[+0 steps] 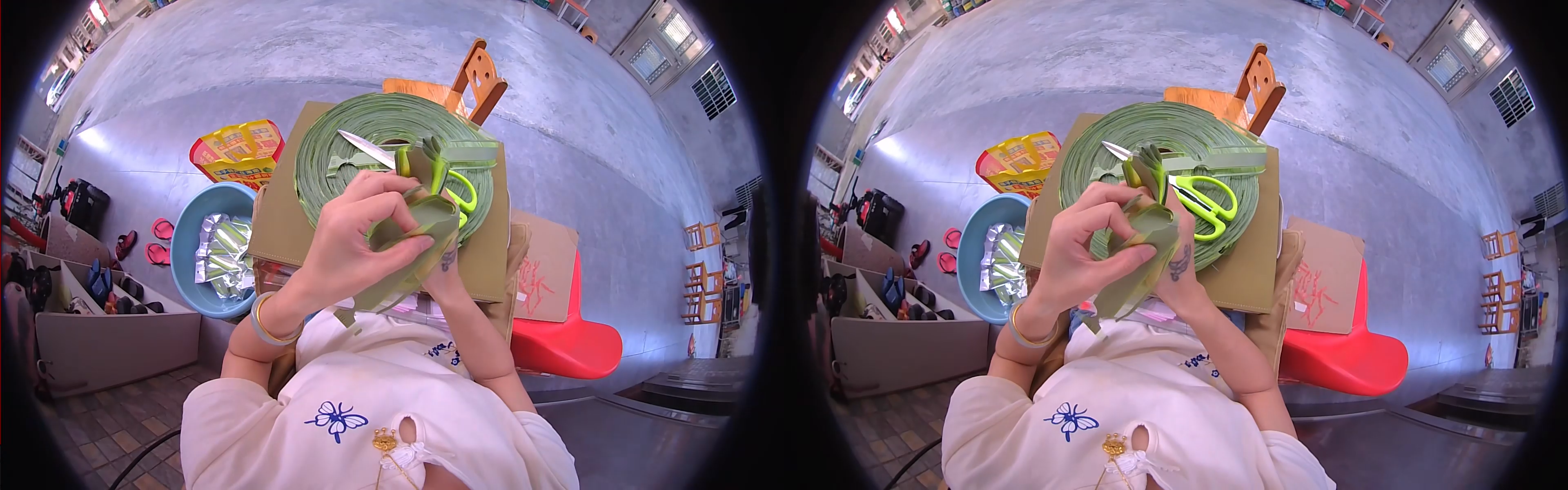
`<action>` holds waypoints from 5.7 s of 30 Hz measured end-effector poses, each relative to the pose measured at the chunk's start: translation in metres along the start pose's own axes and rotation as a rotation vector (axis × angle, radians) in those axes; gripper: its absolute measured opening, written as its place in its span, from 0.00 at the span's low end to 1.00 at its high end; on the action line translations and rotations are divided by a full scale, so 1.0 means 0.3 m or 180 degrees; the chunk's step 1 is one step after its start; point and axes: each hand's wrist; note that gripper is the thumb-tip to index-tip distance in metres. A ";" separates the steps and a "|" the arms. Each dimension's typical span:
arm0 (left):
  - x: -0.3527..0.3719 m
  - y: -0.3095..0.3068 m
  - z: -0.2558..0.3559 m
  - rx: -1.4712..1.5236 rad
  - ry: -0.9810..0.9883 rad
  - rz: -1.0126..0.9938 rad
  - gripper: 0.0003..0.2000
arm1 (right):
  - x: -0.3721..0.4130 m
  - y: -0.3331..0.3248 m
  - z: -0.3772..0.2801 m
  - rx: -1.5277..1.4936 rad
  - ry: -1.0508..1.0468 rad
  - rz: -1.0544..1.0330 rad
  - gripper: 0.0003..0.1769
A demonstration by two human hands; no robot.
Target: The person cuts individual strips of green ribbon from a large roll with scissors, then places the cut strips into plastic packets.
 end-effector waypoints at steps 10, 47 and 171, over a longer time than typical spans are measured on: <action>-0.004 0.007 0.034 0.0961 -0.0707 0.0917 0.10 | -0.004 -0.034 -0.033 -0.0845 0.1188 0.0075 0.14; -0.039 -0.129 -0.044 0.1033 -0.1333 -0.0484 0.11 | 0.018 -0.081 -0.107 0.0183 0.2188 -0.1784 0.13; -0.045 -0.102 -0.158 0.0061 -0.1519 -0.0278 0.04 | -0.011 -0.139 0.003 0.0298 0.2331 -0.1179 0.08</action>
Point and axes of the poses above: each hand's wrist, its own x-axis away from the middle knuckle, its own y-axis out of the palm, z = x × y, and after that the axes turned 4 degrees about y, right-handed
